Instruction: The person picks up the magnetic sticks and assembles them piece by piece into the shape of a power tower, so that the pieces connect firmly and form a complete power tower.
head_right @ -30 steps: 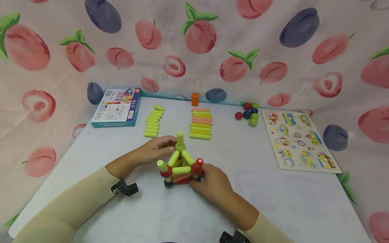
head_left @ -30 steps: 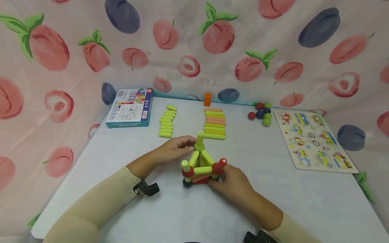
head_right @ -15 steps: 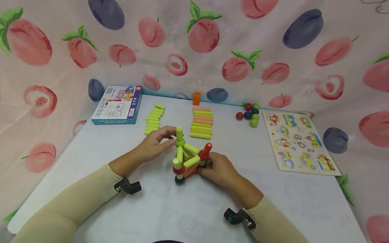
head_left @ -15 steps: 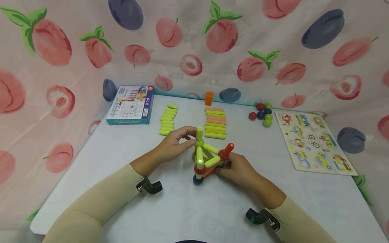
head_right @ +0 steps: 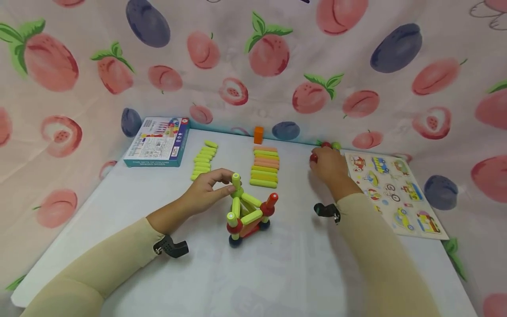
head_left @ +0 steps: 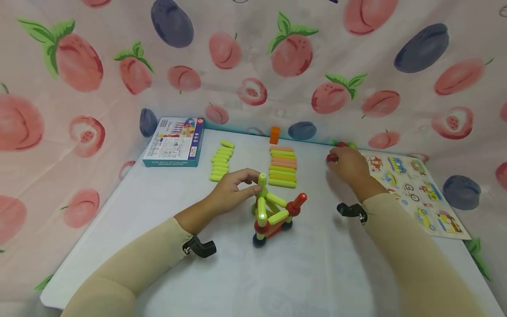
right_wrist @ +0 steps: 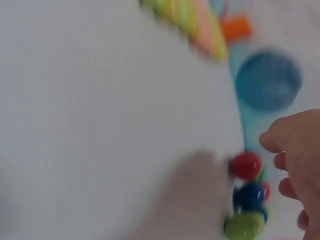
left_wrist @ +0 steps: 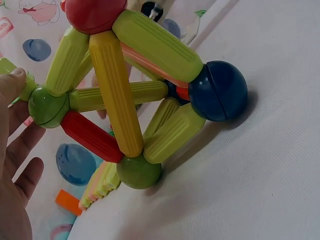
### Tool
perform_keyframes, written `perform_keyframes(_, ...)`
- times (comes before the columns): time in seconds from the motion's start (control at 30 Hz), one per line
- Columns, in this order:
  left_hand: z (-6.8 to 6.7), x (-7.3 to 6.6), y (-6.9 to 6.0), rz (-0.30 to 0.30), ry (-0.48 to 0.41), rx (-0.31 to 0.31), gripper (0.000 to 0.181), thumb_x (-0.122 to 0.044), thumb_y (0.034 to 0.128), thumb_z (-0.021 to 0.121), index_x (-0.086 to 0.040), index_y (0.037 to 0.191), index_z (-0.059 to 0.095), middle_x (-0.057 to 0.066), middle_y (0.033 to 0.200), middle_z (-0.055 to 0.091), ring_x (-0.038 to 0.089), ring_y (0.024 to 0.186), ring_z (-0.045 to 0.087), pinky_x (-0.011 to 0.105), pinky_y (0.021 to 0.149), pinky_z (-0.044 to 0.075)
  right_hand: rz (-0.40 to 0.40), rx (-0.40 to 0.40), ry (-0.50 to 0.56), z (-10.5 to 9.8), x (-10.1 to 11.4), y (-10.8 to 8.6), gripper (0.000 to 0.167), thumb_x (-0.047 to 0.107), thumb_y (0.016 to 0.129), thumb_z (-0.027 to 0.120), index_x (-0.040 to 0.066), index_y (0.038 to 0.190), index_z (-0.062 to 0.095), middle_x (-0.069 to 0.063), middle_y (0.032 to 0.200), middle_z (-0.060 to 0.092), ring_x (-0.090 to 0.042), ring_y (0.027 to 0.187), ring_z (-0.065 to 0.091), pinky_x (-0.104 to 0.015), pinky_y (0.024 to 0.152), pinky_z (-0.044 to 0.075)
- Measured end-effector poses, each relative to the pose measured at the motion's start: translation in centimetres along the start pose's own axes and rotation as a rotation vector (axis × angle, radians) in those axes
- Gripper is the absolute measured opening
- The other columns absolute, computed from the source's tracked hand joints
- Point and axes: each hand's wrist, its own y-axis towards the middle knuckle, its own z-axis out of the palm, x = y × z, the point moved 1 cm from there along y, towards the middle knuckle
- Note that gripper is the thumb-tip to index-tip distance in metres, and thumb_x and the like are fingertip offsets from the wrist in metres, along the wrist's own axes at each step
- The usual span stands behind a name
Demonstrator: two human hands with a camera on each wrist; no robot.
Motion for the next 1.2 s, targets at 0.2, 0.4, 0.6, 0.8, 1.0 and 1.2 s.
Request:
perform_keyframes(0.2,-0.1,0.2,0.1,0.035,0.005,0.004,0.027,-0.021,0.1044,0.071,-0.013,0.13,0.072,-0.005,0.123,0.074,0.026,0.118,0.063,0.057,0.103,0.051,0.011,0.057,-0.205,1.5,-1.5,2.7,0.042,0.014,0.105,0.061,0.004,0.146,0.061,-0.027,0.141,0.06,-0.052,0.12,0.048,-0.069,0.1,0.041)
perform_keyframes(0.4,0.1,-0.2,0.6,0.056,-0.034,0.014,0.031,-0.022,0.1049,0.07,-0.012,0.134,0.07,-0.005,0.125,0.073,0.029,0.12,0.061,0.062,0.102,0.051,0.026,-0.028,0.069,0.6,0.7,1.8,0.043,0.029,0.103,0.068,0.005,0.139,0.064,-0.022,0.127,0.066,-0.043,0.111,0.053,-0.059,0.094,0.048)
perform_keyframes(0.6,0.2,-0.5,0.8,0.055,-0.071,0.027,0.028,-0.018,0.1053,0.068,-0.008,0.131,0.071,-0.001,0.126,0.073,0.023,0.121,0.059,0.065,0.106,0.047,-0.343,0.059,0.628,-4.4,11.2,-2.9,0.033,0.023,0.101,0.075,0.011,0.132,0.07,-0.007,0.115,0.069,-0.025,0.102,0.055,-0.038,0.079,0.045)
perform_keyframes(0.8,0.2,-0.6,1.0,0.082,-0.04,0.013,0.03,-0.018,0.1043,0.068,-0.008,0.132,0.071,0.001,0.125,0.075,0.02,0.121,0.062,0.051,0.108,0.049,-0.63,0.122,0.674,-5.8,16.6,-5.8,0.034,0.01,0.093,0.082,0.011,0.127,0.074,0.0,0.11,0.07,-0.022,0.1,0.058,-0.04,0.077,0.047)
perform_keyframes(1.0,0.6,-0.3,1.0,0.09,-0.057,0.023,0.031,-0.018,0.1047,0.068,-0.009,0.135,0.07,0.0,0.121,0.075,0.018,0.12,0.063,0.047,0.108,0.049,-0.651,0.137,0.662,-5.4,16.5,-6.2,0.037,0.014,0.094,0.082,0.013,0.13,0.073,0.002,0.109,0.07,-0.024,0.1,0.058,-0.038,0.075,0.049)
perform_keyframes(1.2,0.8,-0.2,0.7,0.065,-0.08,0.013,0.033,-0.018,0.1022,0.071,-0.01,0.134,0.068,0.007,0.123,0.075,0.021,0.12,0.062,0.058,0.107,0.049,-0.421,-0.112,0.502,-4.7,10.7,-3.8,0.036,0.019,0.105,0.065,0.008,0.139,0.068,-0.012,0.122,0.072,-0.031,0.105,0.063,-0.047,0.082,0.049)
